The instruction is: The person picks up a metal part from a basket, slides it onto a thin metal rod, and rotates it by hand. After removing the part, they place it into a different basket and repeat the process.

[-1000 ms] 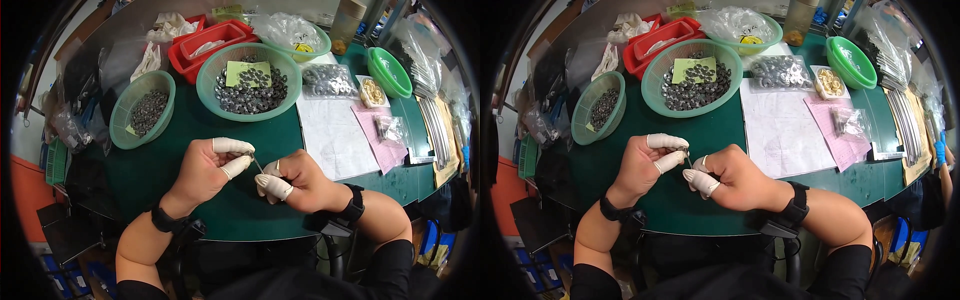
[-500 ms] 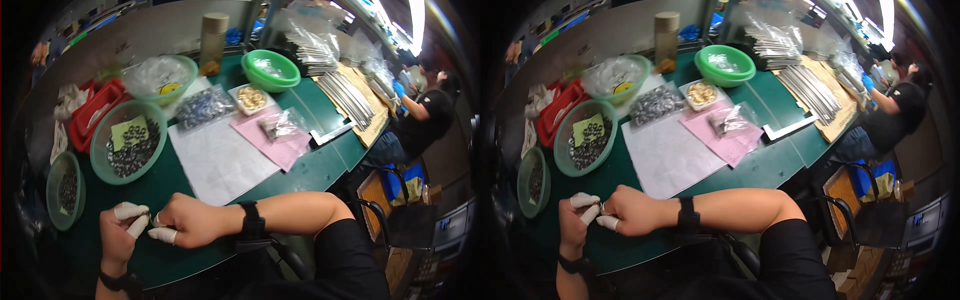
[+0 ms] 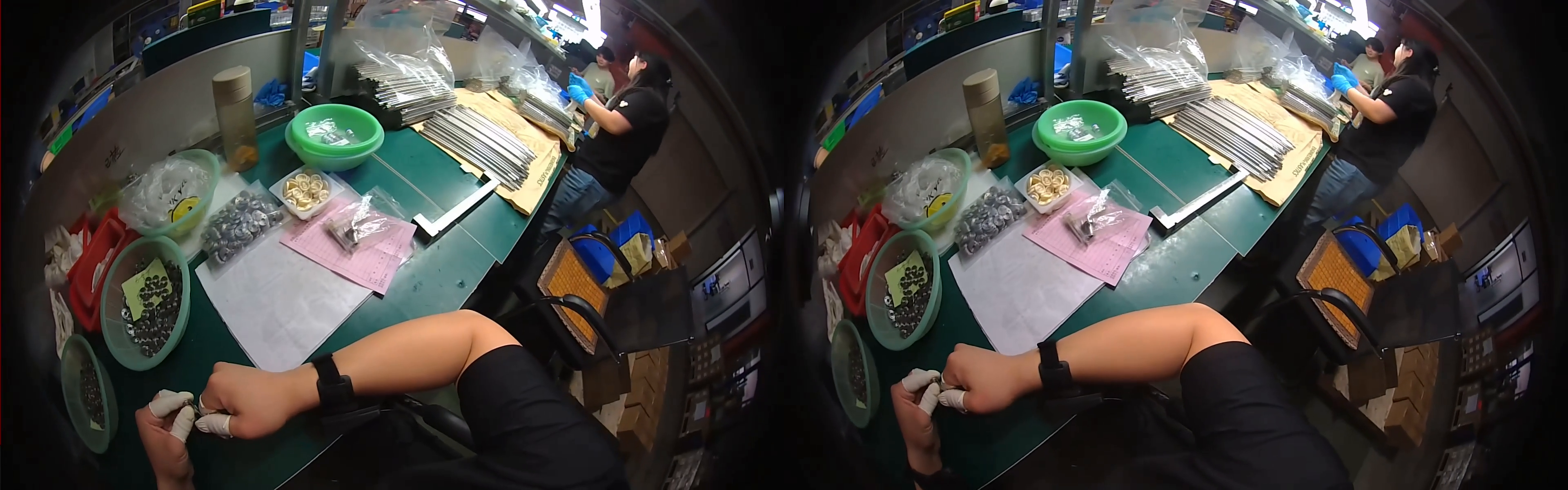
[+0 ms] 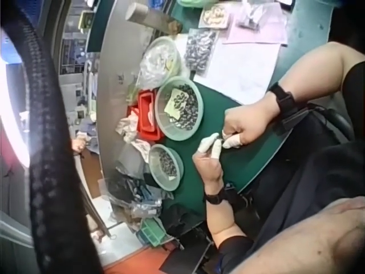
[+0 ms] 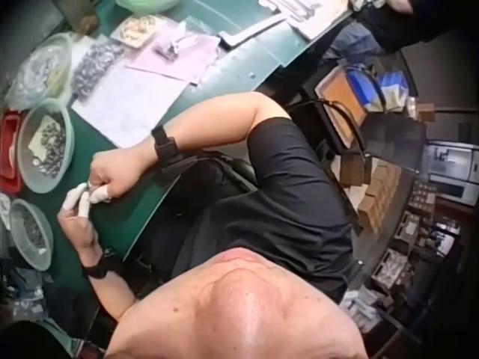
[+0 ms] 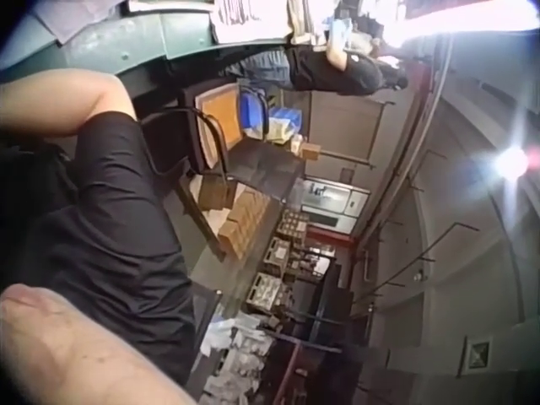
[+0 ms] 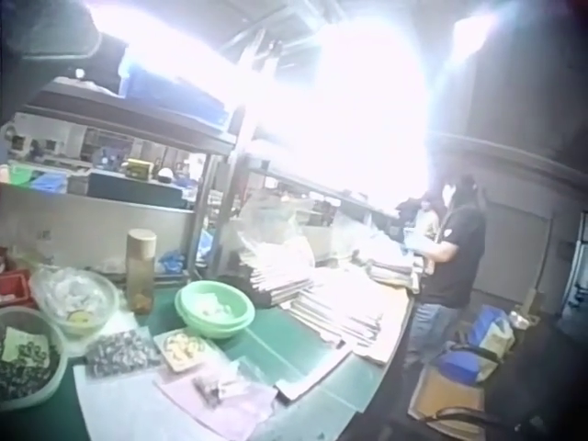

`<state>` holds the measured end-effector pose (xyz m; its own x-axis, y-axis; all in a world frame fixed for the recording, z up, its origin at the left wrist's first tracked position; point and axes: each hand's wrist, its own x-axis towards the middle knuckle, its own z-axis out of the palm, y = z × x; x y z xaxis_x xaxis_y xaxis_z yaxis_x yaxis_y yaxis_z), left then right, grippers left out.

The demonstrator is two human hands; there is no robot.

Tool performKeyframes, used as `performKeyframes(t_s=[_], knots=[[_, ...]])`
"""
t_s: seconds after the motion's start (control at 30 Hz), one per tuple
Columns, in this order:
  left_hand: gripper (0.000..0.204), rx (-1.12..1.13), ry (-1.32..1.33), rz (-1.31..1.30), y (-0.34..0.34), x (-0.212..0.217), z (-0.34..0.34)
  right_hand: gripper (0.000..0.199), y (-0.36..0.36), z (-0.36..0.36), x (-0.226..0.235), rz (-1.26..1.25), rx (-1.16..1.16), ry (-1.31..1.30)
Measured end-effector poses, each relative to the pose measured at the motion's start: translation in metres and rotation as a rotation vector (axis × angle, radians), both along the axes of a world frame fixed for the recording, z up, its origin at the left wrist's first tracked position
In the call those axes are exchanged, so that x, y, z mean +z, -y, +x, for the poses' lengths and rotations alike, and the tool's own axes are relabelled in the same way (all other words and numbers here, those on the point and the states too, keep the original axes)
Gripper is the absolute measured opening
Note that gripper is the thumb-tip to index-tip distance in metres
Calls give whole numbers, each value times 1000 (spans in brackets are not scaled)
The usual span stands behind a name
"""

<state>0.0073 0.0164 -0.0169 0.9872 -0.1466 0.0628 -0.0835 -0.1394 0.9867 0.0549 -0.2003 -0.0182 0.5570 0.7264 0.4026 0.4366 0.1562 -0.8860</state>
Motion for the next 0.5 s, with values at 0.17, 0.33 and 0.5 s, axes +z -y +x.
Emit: performKeyframes(t_s=[0.17,0.33,0.5], knots=[[7,101,-77,-75,-2,-4,0,36,-4,1,-1,16,-7,-140],[14,142,-49,-68,-6,-9,0,38,-1,-2,5,10,106,-314],[13,206,-63,-61,-1,-4,-4,39,-1,-2,6,-16,127,-285]])
